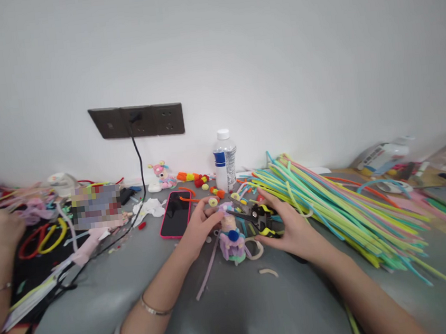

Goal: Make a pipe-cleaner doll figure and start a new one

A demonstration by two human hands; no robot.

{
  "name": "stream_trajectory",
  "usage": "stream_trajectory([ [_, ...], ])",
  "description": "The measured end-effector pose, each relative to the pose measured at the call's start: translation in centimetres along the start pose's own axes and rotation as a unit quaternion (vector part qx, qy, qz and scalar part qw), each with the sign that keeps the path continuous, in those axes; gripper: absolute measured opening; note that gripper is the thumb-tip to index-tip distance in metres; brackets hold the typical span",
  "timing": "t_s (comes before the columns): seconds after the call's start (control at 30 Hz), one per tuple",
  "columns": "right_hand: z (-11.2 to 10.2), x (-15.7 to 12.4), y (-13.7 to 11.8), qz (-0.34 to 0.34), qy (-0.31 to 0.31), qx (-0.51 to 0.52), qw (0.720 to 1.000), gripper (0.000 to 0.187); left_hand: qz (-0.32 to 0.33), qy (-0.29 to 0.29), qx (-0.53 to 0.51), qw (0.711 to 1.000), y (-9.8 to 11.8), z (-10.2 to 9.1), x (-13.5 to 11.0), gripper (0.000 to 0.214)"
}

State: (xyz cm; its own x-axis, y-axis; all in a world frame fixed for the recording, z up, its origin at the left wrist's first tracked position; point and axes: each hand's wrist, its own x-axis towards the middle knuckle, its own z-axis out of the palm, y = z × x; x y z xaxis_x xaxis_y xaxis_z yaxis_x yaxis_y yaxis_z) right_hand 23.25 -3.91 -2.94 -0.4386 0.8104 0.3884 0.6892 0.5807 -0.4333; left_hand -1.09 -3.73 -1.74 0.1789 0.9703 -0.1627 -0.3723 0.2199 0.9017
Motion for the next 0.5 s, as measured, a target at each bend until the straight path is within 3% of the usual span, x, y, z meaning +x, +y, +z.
stream_trajectory([
  [0.5, -0.11, 0.03, -0.22, -0.003, 0.004, -0.010, 1.000, 0.096, 0.002, 0.005, -0.007, 1.000, -0.01, 0.09, 0.04, 0.058],
])
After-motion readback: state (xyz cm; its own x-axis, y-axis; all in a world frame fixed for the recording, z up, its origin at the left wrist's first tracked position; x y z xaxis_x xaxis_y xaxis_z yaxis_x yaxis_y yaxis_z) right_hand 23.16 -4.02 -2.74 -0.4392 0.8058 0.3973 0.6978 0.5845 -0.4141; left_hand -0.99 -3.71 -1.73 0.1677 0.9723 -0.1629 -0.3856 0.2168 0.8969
